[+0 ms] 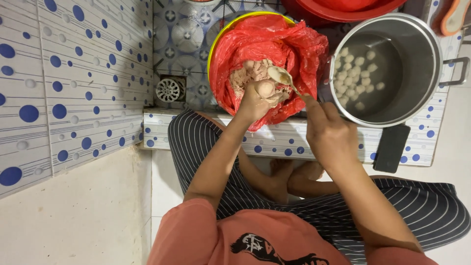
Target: Forming dough balls by hand and spoon and dropping them into a pot of water
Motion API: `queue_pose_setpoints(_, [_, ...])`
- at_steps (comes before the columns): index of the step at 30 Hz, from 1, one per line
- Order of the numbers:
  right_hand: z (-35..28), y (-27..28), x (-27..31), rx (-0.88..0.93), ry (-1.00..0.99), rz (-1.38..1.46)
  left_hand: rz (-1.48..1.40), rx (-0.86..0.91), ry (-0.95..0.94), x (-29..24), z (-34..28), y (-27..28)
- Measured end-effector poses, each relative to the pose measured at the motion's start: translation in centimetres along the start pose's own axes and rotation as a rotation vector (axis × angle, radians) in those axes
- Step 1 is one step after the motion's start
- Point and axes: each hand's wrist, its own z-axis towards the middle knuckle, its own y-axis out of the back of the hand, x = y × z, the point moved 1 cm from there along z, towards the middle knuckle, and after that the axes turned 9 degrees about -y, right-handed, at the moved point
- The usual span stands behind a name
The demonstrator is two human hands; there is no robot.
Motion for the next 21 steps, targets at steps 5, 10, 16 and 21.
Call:
queue_pose_setpoints(5, [-0.4, -1.3, 1.4, 0.1, -0.022, 0.064, -0.954, -0.2, 0.679, 9.8, -0.6, 3.9])
queue_pose_setpoints(10, [-1.9, -4.0, 2.5, 0.242, -0.155, 0.318, -0.325, -0.132, 0.555, 8.2, -1.6, 3.5])
queue_pose_setpoints(16, [-3.8, -7.6, 0.7, 0.604, -0.678, 1.006, 0.888, 0.115, 0.521, 5.5, -1.0, 3.2])
queue_pose_setpoints(21, [0.1, -3.4, -2.9, 0.597, -0.922, 1.157, 1.048, 0.148, 0.417, 11.0, -0.8, 5.6])
